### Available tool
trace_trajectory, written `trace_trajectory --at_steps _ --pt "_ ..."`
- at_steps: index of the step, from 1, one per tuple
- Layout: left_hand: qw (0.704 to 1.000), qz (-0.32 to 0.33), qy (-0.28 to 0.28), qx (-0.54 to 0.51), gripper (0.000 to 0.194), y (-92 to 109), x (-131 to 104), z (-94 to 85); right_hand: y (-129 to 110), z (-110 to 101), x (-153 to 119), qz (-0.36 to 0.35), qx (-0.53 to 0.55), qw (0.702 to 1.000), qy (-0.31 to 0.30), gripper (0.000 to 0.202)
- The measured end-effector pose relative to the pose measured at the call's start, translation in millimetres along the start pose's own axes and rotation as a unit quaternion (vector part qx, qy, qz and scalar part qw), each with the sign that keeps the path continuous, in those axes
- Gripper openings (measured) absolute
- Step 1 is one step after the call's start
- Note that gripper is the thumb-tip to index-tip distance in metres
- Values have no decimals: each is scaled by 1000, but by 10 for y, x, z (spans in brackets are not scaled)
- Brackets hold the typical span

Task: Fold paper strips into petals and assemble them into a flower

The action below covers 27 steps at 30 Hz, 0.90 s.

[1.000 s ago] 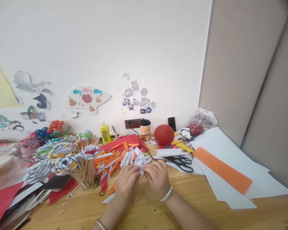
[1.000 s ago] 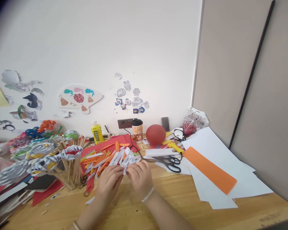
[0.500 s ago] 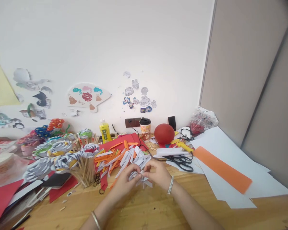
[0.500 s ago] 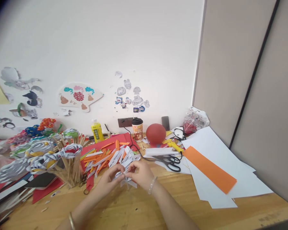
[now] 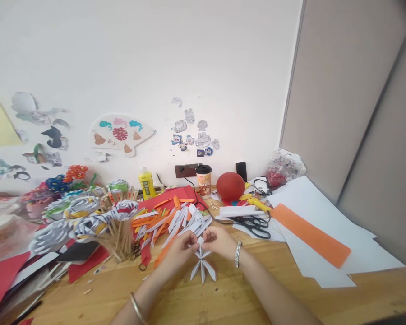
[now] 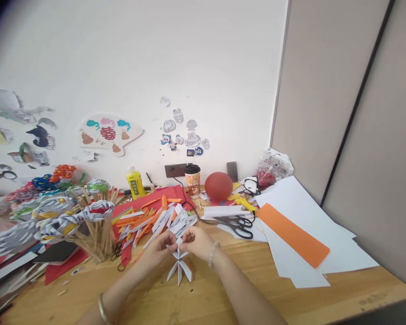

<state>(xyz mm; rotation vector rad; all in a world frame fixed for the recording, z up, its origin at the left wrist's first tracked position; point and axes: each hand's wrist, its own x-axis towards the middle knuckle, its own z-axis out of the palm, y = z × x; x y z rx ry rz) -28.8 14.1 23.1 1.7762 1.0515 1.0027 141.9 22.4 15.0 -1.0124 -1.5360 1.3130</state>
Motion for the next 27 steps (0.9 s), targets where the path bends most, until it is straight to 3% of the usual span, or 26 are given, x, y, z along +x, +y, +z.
trace_trajectory --at_steps 6,16,21,27 --pt "986 -110 -78 -97 25 -72 45 -35 68 11 20 49 22 999 -6 26" --pt "960 -202 -115 -157 38 10 -23 -32 71 40 -1 116 19 993 -29 23" --pt "965 -206 -97 -127 36 -10 -3 -14 91 59 3 114 -15 993 -17 22" --pt "985 -166 -25 -50 28 -31 10 69 104 71 13 76 -82 994 14 22"
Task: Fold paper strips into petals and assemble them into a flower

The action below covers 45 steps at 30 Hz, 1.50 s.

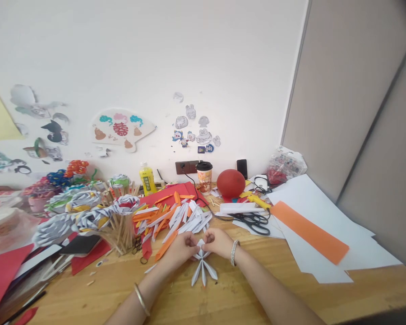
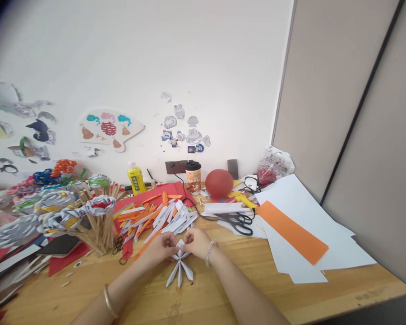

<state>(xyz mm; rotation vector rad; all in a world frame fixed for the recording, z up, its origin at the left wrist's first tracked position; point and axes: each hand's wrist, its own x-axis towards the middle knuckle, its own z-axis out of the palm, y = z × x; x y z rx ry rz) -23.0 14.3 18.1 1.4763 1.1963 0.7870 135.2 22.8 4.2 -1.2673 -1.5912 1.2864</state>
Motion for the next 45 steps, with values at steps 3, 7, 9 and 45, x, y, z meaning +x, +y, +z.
trace_trajectory --at_steps 3,7,9,45 --pt "999 22 25 22 25 1 -10 24 -21 -18 -13 -10 -15 1000 -13 21" --pt "999 12 -13 30 25 13 -33 5 -45 -20 -38 -18 -37 999 -6 20" --pt "999 3 -34 28 28 16 -38 -14 -52 -9 -48 -23 -51 998 6 20" --pt "991 22 19 -127 35 24 -12 84 -120 145 -110 -198 -217 946 133 20"
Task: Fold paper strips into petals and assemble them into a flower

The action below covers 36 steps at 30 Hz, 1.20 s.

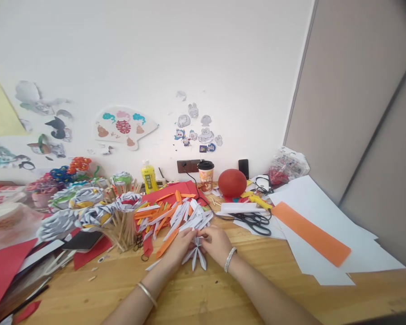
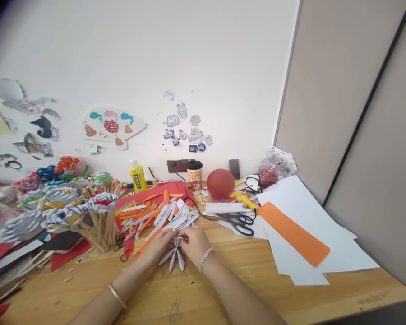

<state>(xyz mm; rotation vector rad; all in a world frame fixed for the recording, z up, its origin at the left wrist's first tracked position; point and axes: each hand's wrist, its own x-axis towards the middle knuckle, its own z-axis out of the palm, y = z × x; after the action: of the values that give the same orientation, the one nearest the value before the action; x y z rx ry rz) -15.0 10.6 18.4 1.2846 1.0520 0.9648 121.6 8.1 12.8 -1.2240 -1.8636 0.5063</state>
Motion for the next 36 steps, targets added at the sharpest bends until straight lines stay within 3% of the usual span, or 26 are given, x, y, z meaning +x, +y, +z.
trace_trajectory --at_steps 6,12,18,20,22,25,28,36 --pt "996 31 77 24 29 -63 48 -27 -23 30 -40 -107 -91 990 14 18" --pt "995 43 81 37 29 -86 69 -55 27 37 -52 -198 -127 972 7 18" --pt "996 54 50 50 19 -18 11 -60 -20 25 -54 -116 -76 990 2 24" --pt "997 52 40 38 25 -13 -7 -47 -16 20 -45 -105 -74 992 -1 24" --pt "999 38 20 -11 34 -14 -12 -35 5 9 -29 -88 -65 994 14 23" --pt "992 25 -13 -120 28 -4 5 -55 43 -14 0 -48 -15 997 54 20" --pt "988 4 -37 -150 32 20 33 -125 58 -29 19 -16 69 995 75 16" --pt "989 -38 -89 -112 36 42 45 -239 50 -13 25 17 144 989 17 16"
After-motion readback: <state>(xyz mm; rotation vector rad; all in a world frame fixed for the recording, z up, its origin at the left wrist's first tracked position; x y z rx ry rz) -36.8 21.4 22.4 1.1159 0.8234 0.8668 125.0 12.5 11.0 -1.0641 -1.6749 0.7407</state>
